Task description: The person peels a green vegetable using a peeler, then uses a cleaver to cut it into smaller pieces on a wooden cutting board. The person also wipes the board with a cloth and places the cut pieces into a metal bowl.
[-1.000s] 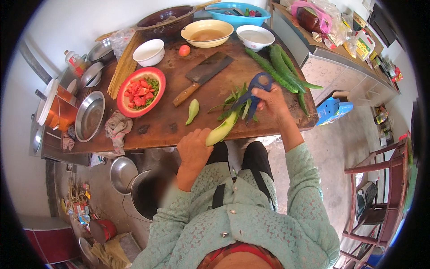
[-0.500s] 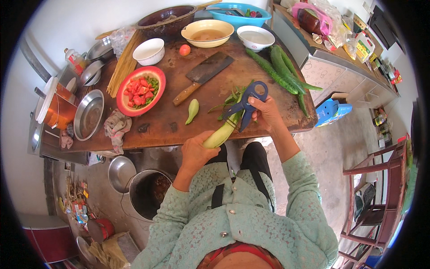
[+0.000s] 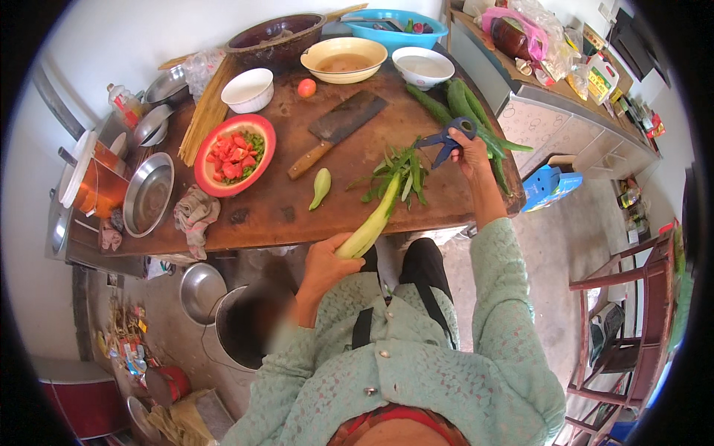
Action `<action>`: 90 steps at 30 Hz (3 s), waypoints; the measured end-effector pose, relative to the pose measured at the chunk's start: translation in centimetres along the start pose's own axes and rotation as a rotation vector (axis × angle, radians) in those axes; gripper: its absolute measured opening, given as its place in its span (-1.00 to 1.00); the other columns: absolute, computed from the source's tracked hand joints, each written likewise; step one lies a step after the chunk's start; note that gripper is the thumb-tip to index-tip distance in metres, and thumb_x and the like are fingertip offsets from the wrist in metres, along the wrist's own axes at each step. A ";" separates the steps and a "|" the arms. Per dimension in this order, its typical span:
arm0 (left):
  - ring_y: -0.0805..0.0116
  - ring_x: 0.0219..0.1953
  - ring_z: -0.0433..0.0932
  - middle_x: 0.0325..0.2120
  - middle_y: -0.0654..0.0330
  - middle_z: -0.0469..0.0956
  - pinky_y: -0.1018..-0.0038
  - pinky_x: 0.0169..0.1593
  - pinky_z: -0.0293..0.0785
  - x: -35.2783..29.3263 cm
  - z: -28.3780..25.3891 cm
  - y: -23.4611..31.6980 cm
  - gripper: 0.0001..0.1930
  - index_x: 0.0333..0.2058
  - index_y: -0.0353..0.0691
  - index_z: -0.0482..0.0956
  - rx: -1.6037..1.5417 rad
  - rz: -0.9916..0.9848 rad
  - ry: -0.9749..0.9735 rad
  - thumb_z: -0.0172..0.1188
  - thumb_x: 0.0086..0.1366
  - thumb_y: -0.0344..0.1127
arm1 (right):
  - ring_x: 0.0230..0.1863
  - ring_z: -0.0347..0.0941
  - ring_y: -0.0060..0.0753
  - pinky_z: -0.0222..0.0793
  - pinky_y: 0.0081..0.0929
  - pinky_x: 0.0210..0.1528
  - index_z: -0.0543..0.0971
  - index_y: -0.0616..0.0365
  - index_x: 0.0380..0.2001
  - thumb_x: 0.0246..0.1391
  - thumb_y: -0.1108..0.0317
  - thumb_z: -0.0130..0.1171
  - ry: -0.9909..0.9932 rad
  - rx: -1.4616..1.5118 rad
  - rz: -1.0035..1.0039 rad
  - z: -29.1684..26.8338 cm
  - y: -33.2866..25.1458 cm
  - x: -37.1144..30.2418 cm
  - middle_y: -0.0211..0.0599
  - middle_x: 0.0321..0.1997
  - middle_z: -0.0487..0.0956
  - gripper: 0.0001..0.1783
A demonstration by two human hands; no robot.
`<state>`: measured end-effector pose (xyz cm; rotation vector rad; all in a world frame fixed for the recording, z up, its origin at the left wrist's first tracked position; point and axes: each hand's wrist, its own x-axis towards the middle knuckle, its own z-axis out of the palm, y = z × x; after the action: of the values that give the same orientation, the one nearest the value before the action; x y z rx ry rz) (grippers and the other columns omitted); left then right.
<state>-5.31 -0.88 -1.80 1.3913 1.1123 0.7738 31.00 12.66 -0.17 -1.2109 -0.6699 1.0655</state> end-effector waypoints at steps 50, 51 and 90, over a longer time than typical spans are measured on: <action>0.43 -0.71 0.41 -0.56 0.14 0.50 0.37 -0.60 0.46 -0.5 2.3 -0.4 -0.59 -0.03 -0.32 0.42 -0.923 -0.251 -0.256 0.16 0.25 -0.16 | -0.74 0.36 -0.61 0.24 -0.67 -0.76 0.53 0.18 -0.31 -0.07 0.30 0.43 0.042 0.079 -0.029 0.9 2.6 -1.8 -0.36 -0.52 0.57 -0.68; 0.43 -0.69 0.41 -0.56 0.14 0.50 0.39 -0.59 0.45 -0.5 2.1 -0.3 -0.60 -0.04 -0.31 0.43 -0.937 -0.239 -0.248 0.16 0.25 -0.16 | -0.73 0.36 -0.61 0.25 -0.67 -0.76 0.53 0.18 -0.31 -0.07 0.30 0.43 0.116 0.087 -0.037 0.8 2.4 -1.5 -0.37 -0.52 0.57 -0.68; 0.41 -0.76 0.39 -0.72 0.19 0.46 0.41 -0.52 0.43 0.0 2.3 0.2 -0.52 -0.28 -0.25 0.49 -1.032 -0.221 -0.111 0.02 0.29 0.14 | -0.69 0.42 -0.58 0.35 -0.64 -0.73 0.53 0.16 -0.36 -0.02 0.29 0.40 0.138 0.226 -0.104 0.9 2.3 -2.4 -0.38 -0.53 0.56 -0.74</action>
<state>-3.16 -1.65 -1.98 0.4231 0.5890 0.9000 28.58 10.86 -1.89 -1.0323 -0.4866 0.9346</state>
